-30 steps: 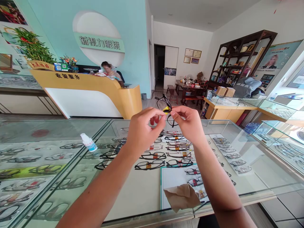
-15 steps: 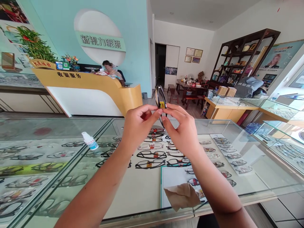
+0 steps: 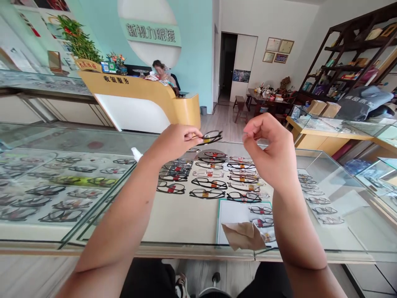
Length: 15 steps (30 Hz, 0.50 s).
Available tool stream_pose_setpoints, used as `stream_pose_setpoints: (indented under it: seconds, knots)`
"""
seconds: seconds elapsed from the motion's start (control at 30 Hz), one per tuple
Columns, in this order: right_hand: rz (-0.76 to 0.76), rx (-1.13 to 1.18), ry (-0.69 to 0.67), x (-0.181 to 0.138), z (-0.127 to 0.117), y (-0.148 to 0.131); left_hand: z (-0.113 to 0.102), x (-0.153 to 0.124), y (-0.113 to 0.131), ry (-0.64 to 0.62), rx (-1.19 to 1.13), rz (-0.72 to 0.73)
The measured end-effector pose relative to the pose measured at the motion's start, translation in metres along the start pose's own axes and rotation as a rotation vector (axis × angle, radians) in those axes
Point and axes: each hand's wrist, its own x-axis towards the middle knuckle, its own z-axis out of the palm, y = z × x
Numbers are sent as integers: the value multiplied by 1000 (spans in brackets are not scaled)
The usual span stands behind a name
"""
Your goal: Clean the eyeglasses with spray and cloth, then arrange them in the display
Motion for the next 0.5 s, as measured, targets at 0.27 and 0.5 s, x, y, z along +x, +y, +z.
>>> stream_pose_setpoints:
  seconds: [0.27,0.5]
  knots:
    - [-48,-38,-16,-3,4,-8,22,34,-109,-425,326,-311]
    - [-68,-94,-54,-5,13,-9,53,48,-161,-400,368,-332]
